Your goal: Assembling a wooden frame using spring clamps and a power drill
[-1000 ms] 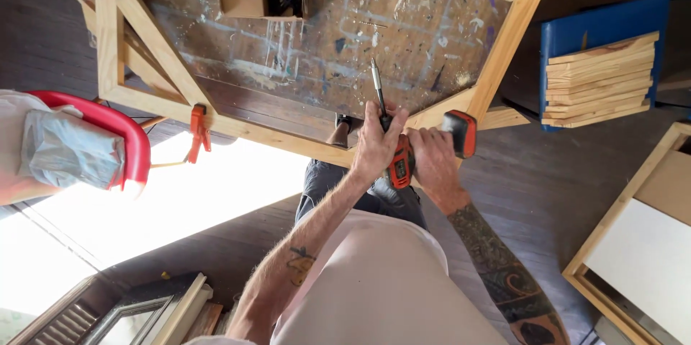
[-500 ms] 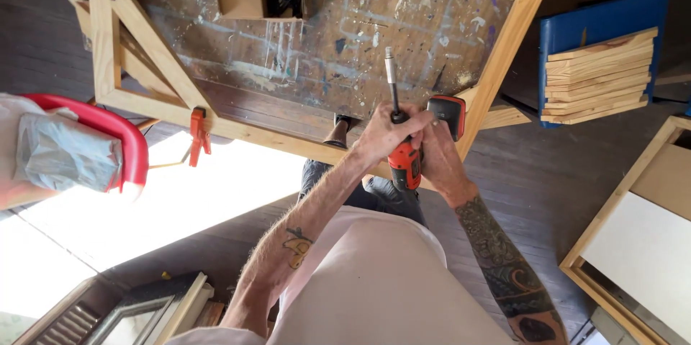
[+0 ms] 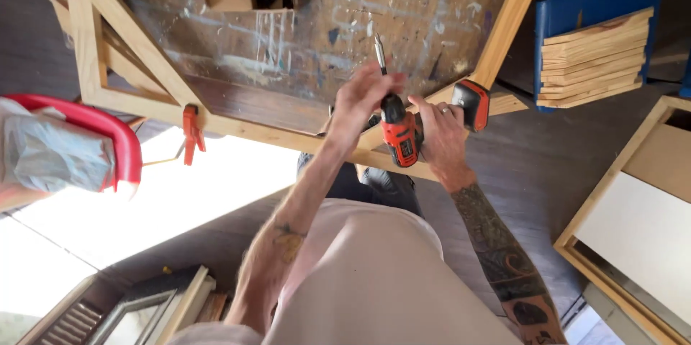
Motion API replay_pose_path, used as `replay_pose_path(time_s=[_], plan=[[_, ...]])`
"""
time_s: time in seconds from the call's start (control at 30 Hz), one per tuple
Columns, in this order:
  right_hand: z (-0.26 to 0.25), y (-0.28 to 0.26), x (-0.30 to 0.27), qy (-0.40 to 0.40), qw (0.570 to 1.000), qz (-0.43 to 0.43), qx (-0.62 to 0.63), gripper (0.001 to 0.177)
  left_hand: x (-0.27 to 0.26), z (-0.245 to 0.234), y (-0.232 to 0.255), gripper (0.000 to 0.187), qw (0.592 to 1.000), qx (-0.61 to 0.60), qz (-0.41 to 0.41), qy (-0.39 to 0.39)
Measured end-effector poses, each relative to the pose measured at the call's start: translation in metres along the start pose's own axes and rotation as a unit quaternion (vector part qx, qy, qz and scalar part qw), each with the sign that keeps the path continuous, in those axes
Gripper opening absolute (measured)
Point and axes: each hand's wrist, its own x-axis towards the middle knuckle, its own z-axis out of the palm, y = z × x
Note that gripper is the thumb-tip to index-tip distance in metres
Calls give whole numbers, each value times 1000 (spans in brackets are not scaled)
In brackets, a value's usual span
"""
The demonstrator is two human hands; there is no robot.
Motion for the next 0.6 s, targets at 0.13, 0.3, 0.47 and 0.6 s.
replay_pose_path(time_s=[0.13,0.3,0.47,0.6], plan=[[15,1,-7,-36,999,10,16,51,41,-10,-15,29,1000,5,14,8],[13,-5,-29,-62,998,28,13,54,149,-99,-150,21,964,131,-61,224],[6,-14,-34,-35,995,57,75,40,183,-115,-180,21,878,362,-4,314],[12,-12,-41,-28,995,61,75,44,166,-101,-177,43,842,398,34,364]])
